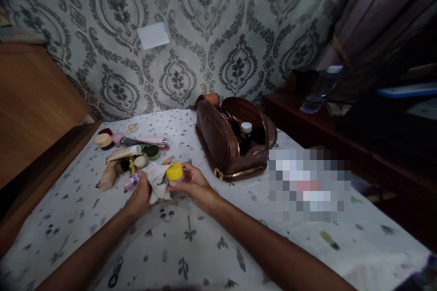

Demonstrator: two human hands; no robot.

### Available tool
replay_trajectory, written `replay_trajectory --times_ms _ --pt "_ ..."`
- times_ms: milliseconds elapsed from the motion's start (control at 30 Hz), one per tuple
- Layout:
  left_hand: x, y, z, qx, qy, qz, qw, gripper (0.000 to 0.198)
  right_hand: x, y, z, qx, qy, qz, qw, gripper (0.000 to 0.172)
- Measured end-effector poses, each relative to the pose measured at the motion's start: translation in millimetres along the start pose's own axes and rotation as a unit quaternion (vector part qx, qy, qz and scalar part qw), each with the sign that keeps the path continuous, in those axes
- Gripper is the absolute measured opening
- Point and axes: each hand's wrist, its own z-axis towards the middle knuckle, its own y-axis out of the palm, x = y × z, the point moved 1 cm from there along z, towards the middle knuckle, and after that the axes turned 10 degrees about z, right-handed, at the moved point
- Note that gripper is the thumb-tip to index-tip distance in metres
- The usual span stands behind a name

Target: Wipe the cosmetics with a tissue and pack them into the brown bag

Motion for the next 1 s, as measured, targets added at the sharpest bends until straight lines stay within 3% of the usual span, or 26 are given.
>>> replay_trajectory --times_ms 167,333,433,533,700,833,1000 --pt "8.2 5.0 2.5 -0.033 -0.061 -0.114 0.991 0.073 2.7 -1.7 1.4 -0.017 -0.033 -0.054 0.998 0.044" --pt "14.9 6.3 1.3 -0.044 -0.081 -0.109 0.99 0.072 2.9 -4.9 3.2 0.006 -0.039 -0.08 0.996 0.047" --pt "14.7 3.2 3.2 -0.01 -0.047 -0.069 0.996 0.071 1.4 -3.5 2.6 0.02 -0.043 -0.089 0.995 0.049" --pt "12.8 -3.5 7.3 0.052 0.005 0.028 0.998 0.056 -0.8 -0.4 0.7 0.02 -0.049 -0.102 0.993 0.05" --pt "9.4 -16.4 12.4 0.149 0.091 0.229 0.957 0.03 -3.7 1.8 -1.4 0.012 -0.077 -0.128 0.989 0.052" --pt "7.9 -13.4 10.7 0.17 0.097 0.297 0.935 0.022 -2.9 0.8 0.3 0.003 -0.078 -0.127 0.989 0.053" --pt "13.7 0.2 2.9 0.131 0.102 0.227 0.96 0.032 1.2 -3.5 4.5 0.024 -0.099 -0.147 0.984 0.052"
